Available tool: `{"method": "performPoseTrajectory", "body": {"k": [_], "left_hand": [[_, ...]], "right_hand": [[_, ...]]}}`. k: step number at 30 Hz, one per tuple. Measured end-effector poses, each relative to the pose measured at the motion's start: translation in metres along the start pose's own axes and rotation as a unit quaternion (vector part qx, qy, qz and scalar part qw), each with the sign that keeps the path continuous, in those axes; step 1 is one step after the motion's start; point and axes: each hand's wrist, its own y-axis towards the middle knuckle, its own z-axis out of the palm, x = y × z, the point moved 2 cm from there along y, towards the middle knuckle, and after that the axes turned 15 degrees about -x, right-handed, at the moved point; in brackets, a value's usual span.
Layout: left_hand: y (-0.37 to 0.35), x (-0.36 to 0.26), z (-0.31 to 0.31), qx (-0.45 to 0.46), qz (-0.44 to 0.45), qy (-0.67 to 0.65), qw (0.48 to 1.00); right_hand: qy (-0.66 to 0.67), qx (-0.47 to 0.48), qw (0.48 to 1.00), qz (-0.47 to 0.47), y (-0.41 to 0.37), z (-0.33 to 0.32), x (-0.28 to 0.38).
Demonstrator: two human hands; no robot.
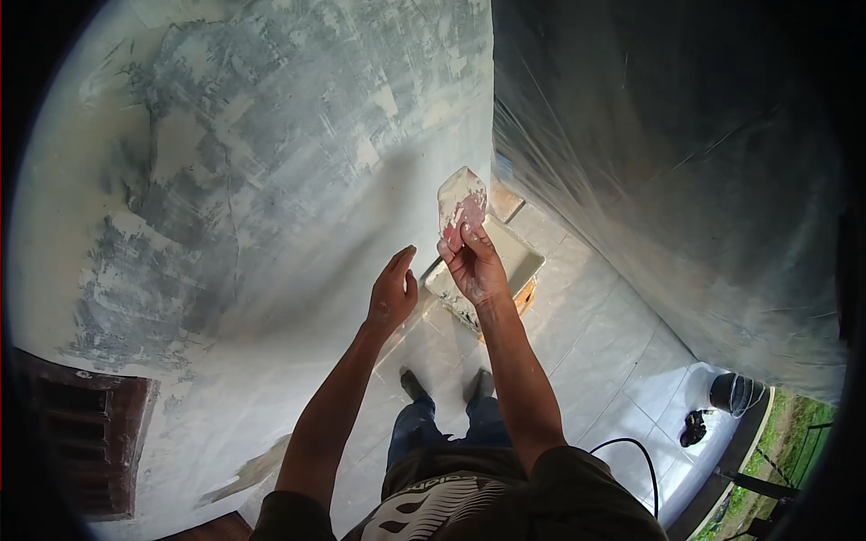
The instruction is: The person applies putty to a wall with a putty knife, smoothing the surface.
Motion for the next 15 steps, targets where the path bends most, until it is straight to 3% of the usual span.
{"method": "performPoseTrajectory", "body": {"k": [2, 5, 15], "left_hand": [[0.012, -0.015, -0.021, -0.023, 0.008, 0.010, 1.000], [0.023, -0.030, -0.045, -0.056, 0.019, 0.020, 0.998], [0.066, -0.084, -0.122, -0.135, 0.124, 0.029, 0.983]], "right_hand": [[-0.066, 0.029, 0.997, -0.021, -0.017, 0.044, 0.007], [-0.048, 0.091, 0.992, -0.069, -0.032, 0.085, 0.015], [-0.084, 0.087, 0.992, -0.037, -0.060, 0.137, -0.015]]}}
